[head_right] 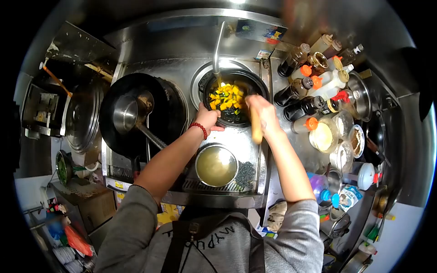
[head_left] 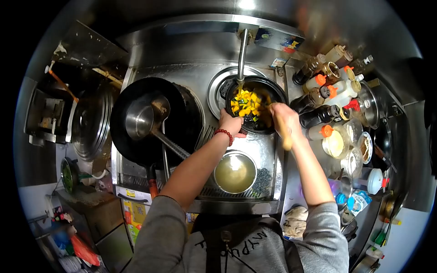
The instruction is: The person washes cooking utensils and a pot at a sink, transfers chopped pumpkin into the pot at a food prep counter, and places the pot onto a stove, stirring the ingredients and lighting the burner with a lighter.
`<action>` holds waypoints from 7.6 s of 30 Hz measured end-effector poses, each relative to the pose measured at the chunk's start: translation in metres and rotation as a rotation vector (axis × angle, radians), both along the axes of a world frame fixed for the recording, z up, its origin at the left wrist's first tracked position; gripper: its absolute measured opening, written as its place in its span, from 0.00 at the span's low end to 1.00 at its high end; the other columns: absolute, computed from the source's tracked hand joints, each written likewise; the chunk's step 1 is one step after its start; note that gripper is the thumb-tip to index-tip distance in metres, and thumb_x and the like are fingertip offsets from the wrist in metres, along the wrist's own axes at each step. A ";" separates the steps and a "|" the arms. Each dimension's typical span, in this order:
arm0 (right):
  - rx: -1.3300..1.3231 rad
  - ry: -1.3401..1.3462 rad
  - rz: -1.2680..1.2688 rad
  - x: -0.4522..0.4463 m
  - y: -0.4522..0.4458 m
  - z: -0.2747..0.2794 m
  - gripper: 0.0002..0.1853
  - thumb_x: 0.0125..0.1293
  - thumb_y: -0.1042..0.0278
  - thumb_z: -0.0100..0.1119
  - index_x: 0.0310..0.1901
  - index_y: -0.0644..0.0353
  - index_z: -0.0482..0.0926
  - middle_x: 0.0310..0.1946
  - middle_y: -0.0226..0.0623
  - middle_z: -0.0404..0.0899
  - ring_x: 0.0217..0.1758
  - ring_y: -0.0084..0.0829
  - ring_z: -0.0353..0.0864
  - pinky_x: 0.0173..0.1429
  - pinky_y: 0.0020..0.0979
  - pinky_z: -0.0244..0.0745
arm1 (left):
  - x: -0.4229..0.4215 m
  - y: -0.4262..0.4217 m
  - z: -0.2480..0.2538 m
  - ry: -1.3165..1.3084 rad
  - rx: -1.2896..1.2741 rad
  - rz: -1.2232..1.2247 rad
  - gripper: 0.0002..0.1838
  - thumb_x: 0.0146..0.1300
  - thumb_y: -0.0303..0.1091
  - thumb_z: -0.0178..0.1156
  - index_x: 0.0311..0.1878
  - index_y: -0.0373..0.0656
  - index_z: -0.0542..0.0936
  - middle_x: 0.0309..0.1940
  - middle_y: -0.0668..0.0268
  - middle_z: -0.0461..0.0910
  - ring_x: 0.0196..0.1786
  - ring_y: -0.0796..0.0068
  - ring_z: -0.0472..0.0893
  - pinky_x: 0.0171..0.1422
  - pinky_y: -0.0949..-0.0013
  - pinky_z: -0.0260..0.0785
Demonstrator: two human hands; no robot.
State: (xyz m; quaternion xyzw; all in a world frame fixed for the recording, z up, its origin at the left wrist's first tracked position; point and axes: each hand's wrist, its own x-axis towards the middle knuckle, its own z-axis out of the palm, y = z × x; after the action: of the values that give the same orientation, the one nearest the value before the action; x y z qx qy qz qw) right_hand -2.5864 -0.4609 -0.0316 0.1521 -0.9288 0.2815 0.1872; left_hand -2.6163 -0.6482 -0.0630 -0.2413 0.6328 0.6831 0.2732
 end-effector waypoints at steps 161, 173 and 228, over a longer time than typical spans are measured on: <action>0.922 -1.484 1.291 -0.020 -0.174 0.063 0.11 0.59 0.60 0.63 0.33 0.61 0.83 0.24 0.42 0.80 0.27 0.37 0.78 0.33 0.31 0.71 | 0.143 -0.012 -0.079 -0.236 1.170 -0.311 0.13 0.60 0.27 0.52 0.49 0.41 0.74 0.41 0.69 0.77 0.41 0.82 0.75 0.45 0.78 0.67; 0.903 -1.589 1.339 -0.024 -0.172 0.052 0.08 0.59 0.68 0.61 0.39 0.57 0.83 0.35 0.40 0.83 0.39 0.33 0.82 0.44 0.28 0.76 | 0.147 -0.016 -0.077 -0.322 1.167 -0.335 0.12 0.54 0.24 0.55 0.43 0.42 0.76 0.35 0.70 0.77 0.34 0.81 0.76 0.39 0.78 0.70; -0.325 0.178 -0.477 0.154 -0.009 0.035 0.06 0.65 0.77 0.50 0.40 0.66 0.77 0.40 0.43 0.82 0.50 0.36 0.79 0.58 0.33 0.70 | -0.017 -0.036 -0.004 -0.042 -0.054 -0.022 0.32 0.49 0.16 0.51 0.59 0.41 0.54 0.54 0.47 0.65 0.50 0.36 0.72 0.35 0.38 0.77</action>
State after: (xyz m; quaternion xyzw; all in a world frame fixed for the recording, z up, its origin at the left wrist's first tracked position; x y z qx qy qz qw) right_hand -2.4321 -0.4699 0.0037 -0.0783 -0.8609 0.3602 0.3507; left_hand -2.6338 -0.6839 -0.0675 -0.2557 0.6476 0.6576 0.2875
